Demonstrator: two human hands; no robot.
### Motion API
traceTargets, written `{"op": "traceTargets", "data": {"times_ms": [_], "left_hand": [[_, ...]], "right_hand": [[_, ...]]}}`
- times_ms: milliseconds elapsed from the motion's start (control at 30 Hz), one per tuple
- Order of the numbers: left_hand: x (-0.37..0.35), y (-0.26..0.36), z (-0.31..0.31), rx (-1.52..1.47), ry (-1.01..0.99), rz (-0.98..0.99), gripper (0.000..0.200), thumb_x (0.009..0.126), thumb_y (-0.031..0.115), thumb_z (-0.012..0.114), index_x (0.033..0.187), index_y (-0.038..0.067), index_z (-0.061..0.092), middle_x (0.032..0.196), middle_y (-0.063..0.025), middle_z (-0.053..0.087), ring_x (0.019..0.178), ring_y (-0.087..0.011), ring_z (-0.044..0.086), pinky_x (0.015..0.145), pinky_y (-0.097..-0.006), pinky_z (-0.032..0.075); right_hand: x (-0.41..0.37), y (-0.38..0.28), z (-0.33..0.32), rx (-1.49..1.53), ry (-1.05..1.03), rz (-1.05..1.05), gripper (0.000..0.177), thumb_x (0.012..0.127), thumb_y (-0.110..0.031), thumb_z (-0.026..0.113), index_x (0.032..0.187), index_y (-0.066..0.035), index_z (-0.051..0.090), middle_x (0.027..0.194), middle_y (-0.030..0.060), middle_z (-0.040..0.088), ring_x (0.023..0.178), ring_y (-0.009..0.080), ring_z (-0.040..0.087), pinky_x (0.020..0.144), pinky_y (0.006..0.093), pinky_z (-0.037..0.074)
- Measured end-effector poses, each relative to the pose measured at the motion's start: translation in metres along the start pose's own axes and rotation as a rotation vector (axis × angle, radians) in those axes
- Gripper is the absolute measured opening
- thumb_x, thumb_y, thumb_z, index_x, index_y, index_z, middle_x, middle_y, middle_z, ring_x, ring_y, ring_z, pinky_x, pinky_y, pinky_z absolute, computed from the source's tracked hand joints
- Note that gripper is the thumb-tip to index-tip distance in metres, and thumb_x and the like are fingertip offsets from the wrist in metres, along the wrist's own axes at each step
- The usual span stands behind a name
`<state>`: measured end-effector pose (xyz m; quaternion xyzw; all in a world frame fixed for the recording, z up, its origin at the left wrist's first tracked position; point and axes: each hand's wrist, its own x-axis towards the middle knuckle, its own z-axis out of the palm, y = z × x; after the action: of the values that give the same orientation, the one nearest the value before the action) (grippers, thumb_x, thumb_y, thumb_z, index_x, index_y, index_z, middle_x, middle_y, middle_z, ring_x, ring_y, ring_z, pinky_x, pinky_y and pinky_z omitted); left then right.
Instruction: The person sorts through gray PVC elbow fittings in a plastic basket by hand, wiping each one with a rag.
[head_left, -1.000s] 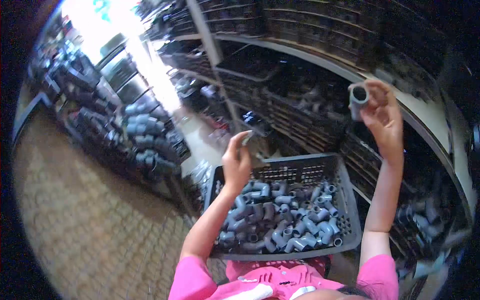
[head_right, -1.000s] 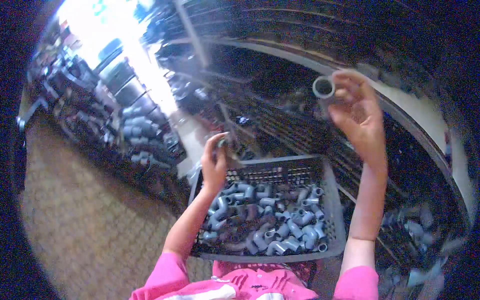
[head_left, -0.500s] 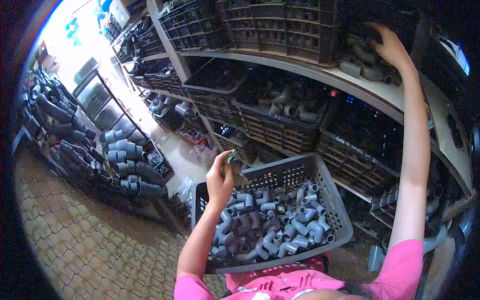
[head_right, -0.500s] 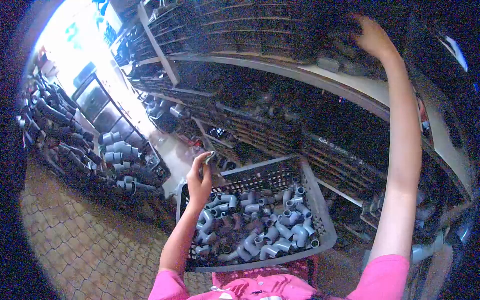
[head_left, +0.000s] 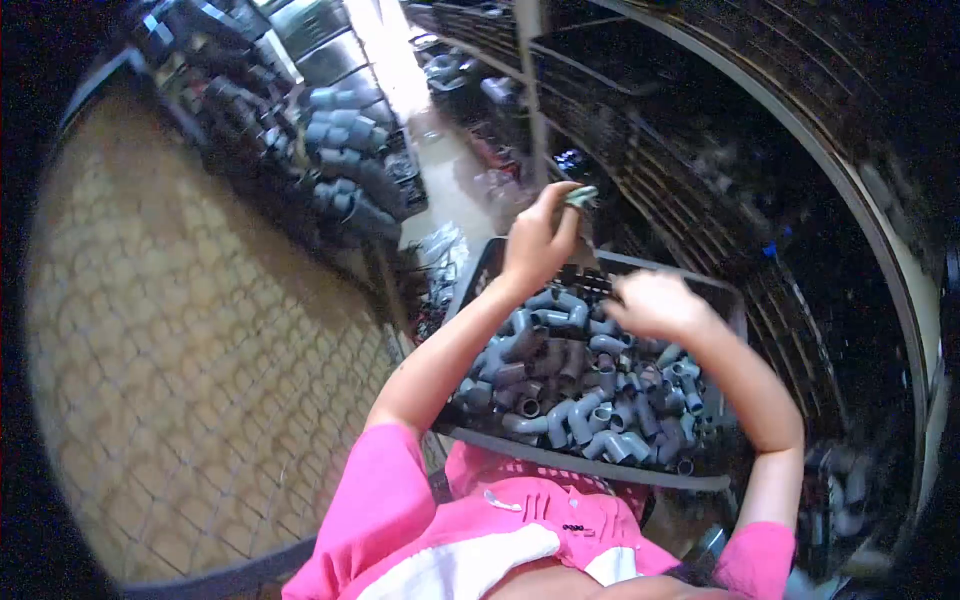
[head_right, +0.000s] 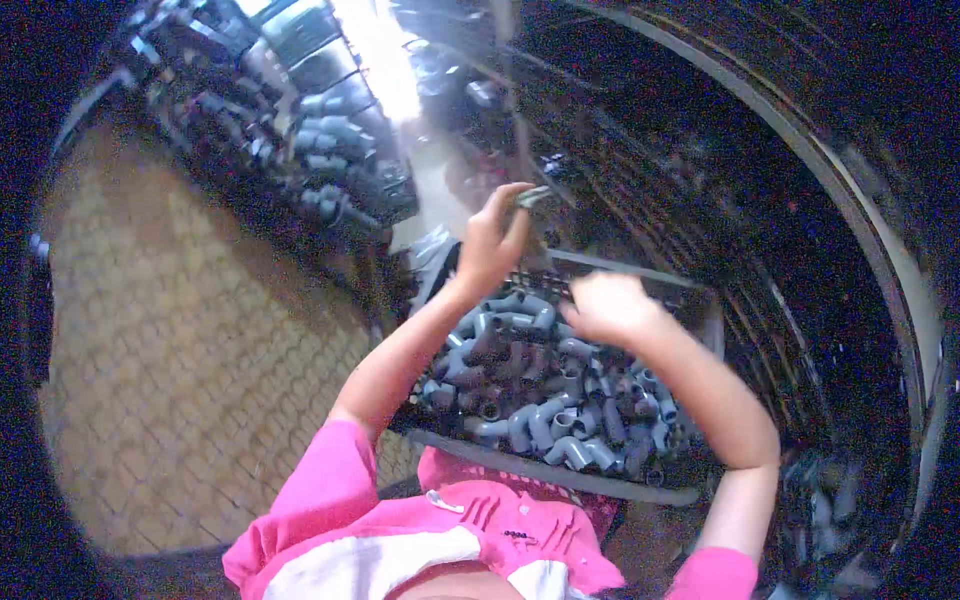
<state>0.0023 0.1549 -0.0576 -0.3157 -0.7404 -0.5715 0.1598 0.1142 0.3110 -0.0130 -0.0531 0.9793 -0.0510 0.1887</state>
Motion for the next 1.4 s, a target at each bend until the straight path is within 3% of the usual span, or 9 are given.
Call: {"op": "traceTargets", "data": {"times_ms": [167,433,667,733,800,967,1067,1233,1400], "left_hand": [[-0.005,-0.014,0.005,0.089,-0.023,0.02,0.029,0.093,0.019,0.057,0.12,0.008,0.059,0.1,-0.0226,0.069,0.094,-0.0403,0.067,0.08,-0.0461,0.054],[-0.016,-0.017,0.014,0.114,-0.242,-0.129,0.031,0.093,0.017,0.059,0.123,0.009,0.057,0.103,-0.0214,0.069,0.099,-0.0412,0.066,0.082,-0.0468,0.052],[-0.013,-0.016,0.007,0.101,-0.216,-0.167,0.031,0.094,0.018,0.058,0.123,0.009,0.058,0.105,-0.022,0.069,0.1,-0.0414,0.066,0.083,-0.0458,0.052],[-0.013,-0.017,0.007,0.141,-0.198,-0.176,0.031,0.094,0.017,0.058,0.124,0.007,0.057,0.107,-0.0223,0.068,0.101,-0.0409,0.066,0.084,-0.0452,0.051],[-0.012,-0.021,0.009,0.098,-0.186,-0.162,0.032,0.094,0.016,0.059,0.124,0.007,0.057,0.107,-0.0229,0.068,0.101,-0.0413,0.066,0.084,-0.0451,0.051],[-0.015,-0.006,0.004,0.146,-0.278,-0.179,0.032,0.094,0.016,0.059,0.124,0.009,0.057,0.104,-0.0219,0.069,0.096,-0.0401,0.067,0.08,-0.0451,0.052],[-0.015,-0.01,0.005,0.156,-0.253,-0.046,0.032,0.093,0.016,0.059,0.124,0.011,0.057,0.1,-0.0207,0.069,0.093,-0.04,0.067,0.077,-0.0452,0.053],[-0.011,-0.006,0.002,0.15,-0.234,-0.001,0.032,0.092,0.016,0.059,0.124,0.011,0.057,0.1,-0.0203,0.069,0.093,-0.0404,0.067,0.077,-0.0466,0.053],[-0.008,-0.004,-0.003,0.155,-0.24,-0.029,0.034,0.092,0.016,0.06,0.126,0.013,0.056,0.101,-0.0214,0.069,0.095,-0.0398,0.067,0.08,-0.047,0.053]], "right_hand": [[0.047,0.032,0.133,0.098,-0.187,0.164,0.079,0.084,-0.024,0.066,0.144,0.011,0.027,0.144,0.0355,0.04,0.117,0.0439,0.059,0.098,0.044,0.051],[0.052,0.056,0.136,0.271,0.028,-0.008,0.047,0.085,-0.029,0.069,0.112,0.009,0.06,0.103,0.0308,0.067,0.1,0.0435,0.066,0.092,0.0472,0.052],[0.046,0.067,0.097,0.233,0.023,-0.059,0.031,0.073,-0.023,0.074,0.091,0.002,0.069,0.099,0.025,0.069,0.094,0.0406,0.068,0.087,0.0473,0.055],[0.043,0.06,0.111,0.072,-0.08,-0.151,0.042,0.075,-0.032,0.074,0.102,0.0,0.071,0.101,0.0245,0.07,0.096,0.0384,0.068,0.088,0.0442,0.055],[0.057,0.063,0.147,0.096,-0.375,0.0,0.077,0.076,-0.037,0.073,0.14,-0.003,0.048,0.126,0.0313,0.059,0.118,0.0417,0.059,0.103,0.0422,0.048],[0.042,0.04,0.144,-0.104,-0.3,0.036,0.097,0.068,-0.03,0.08,0.151,-0.01,0.033,0.144,0.0313,0.042,0.121,0.0453,0.056,0.1,0.0467,0.05],[0.043,0.035,0.139,-0.087,-0.311,0.032,0.086,0.065,-0.029,0.08,0.142,-0.012,0.046,0.138,0.0283,0.05,0.119,0.0434,0.057,0.095,0.0471,0.053],[0.03,0.041,0.111,-0.009,-0.141,-0.073,0.043,0.062,-0.031,0.076,0.096,-0.007,0.072,0.087,0.0197,0.071,0.086,0.0347,0.07,0.081,0.0446,0.057],[0.017,0.055,0.065,0.239,0.025,-0.095,0.042,0.064,-0.028,0.083,0.094,-0.001,0.072,0.092,0.0186,0.072,0.087,0.0322,0.071,0.081,0.0401,0.056]]}}
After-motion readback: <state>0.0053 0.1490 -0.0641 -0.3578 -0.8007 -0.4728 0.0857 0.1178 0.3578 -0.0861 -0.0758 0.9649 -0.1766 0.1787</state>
